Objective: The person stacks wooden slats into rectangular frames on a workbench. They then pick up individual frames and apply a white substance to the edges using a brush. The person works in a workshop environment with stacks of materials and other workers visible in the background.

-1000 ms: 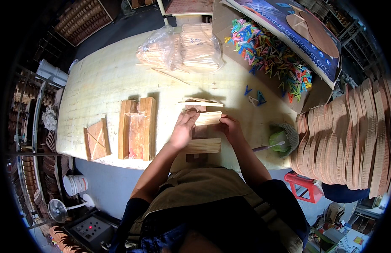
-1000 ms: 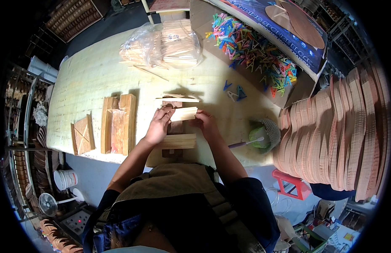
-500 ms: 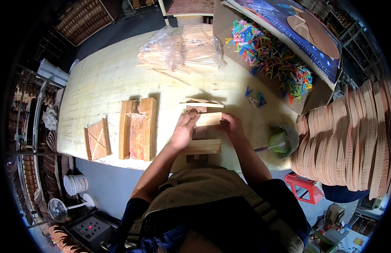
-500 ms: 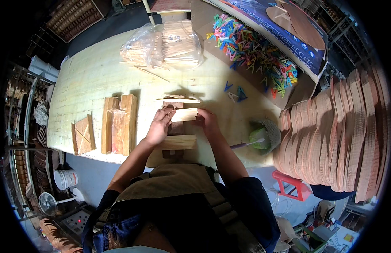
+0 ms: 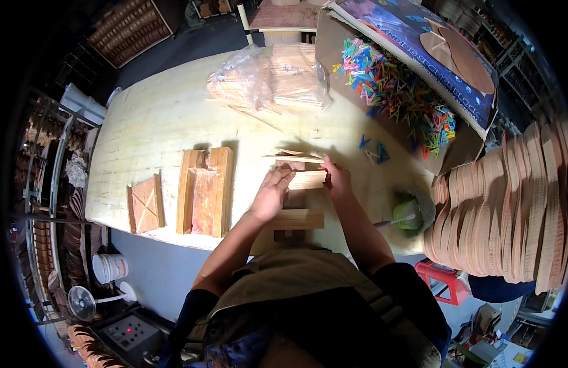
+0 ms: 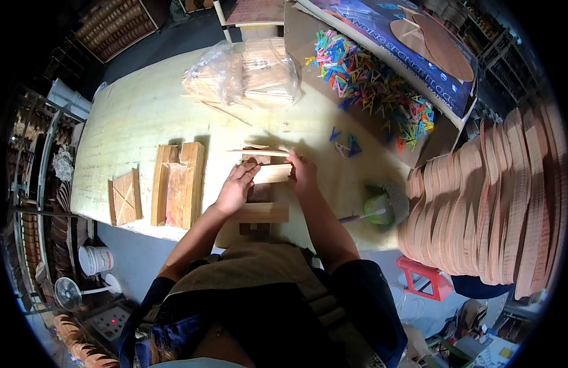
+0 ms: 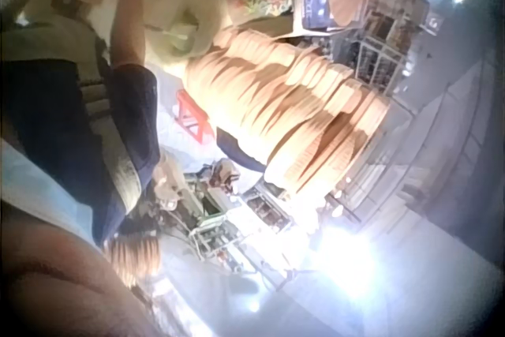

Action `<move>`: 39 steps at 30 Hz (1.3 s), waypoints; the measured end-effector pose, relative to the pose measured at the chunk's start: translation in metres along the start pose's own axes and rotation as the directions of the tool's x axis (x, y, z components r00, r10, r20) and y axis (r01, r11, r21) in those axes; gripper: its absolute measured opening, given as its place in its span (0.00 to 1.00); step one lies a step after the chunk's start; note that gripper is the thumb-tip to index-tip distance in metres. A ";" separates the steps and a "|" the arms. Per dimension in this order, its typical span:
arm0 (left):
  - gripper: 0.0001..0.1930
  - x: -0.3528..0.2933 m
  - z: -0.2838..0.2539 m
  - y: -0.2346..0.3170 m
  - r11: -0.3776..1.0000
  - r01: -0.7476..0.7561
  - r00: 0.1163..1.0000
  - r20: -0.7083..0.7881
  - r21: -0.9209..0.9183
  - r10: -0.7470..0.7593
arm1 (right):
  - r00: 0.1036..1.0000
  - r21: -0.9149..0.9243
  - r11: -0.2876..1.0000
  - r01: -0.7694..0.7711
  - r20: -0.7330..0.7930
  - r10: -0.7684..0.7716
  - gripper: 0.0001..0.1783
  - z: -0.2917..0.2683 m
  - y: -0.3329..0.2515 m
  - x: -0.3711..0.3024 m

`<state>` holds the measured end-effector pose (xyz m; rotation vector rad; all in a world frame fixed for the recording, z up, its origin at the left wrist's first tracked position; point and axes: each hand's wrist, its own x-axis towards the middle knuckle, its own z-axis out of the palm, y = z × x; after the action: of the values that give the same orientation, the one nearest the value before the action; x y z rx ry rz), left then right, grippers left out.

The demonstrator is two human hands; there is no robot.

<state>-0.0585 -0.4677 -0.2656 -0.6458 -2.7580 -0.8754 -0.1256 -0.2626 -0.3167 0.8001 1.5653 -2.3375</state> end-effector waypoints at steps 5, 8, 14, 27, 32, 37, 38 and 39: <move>0.25 -0.002 0.001 -0.001 1.000 0.008 1.000 0.006 -0.028 -0.008 | 0.987 -0.094 0.982 0.163 0.015 -0.162 0.18 -0.004 -0.002 -0.002; 0.25 -0.003 0.003 -0.001 1.000 0.019 0.999 0.035 0.018 -0.020 | 0.986 -0.156 0.974 0.164 0.054 -0.157 0.16 -0.009 -0.005 -0.002; 0.24 -0.002 -0.004 0.008 0.987 0.024 0.999 0.017 0.161 -0.027 | 0.990 -0.137 0.982 0.133 0.074 -0.123 0.11 -0.012 -0.005 0.000; 0.21 0.001 -0.003 0.000 0.994 -0.028 0.999 0.039 0.101 0.024 | 0.942 0.102 0.993 -0.054 0.335 0.017 0.09 -0.013 -0.012 0.011; 0.22 0.000 -0.007 0.010 0.937 -0.078 0.996 -0.006 0.340 0.085 | 0.928 0.068 0.972 0.226 0.290 -0.236 0.09 -0.009 -0.014 0.023; 0.24 0.003 -0.009 0.010 0.943 -0.097 0.995 0.023 0.318 0.095 | 0.929 0.186 0.942 0.280 0.194 -0.315 0.11 -0.027 -0.029 0.036; 0.24 0.002 -0.007 0.006 0.960 -0.077 0.997 0.039 0.268 0.069 | 0.913 0.063 0.947 0.314 0.253 -0.320 0.12 -0.034 -0.025 0.041; 0.24 -0.001 -0.002 -0.001 0.974 -0.055 0.997 0.057 0.218 0.043 | 0.896 -0.059 0.935 0.350 0.311 -0.316 0.14 -0.040 -0.020 0.046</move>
<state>-0.0583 -0.4697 -0.2649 -0.7005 -2.8158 -0.5400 -0.1602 -0.2124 -0.3374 0.1448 1.7896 -2.4198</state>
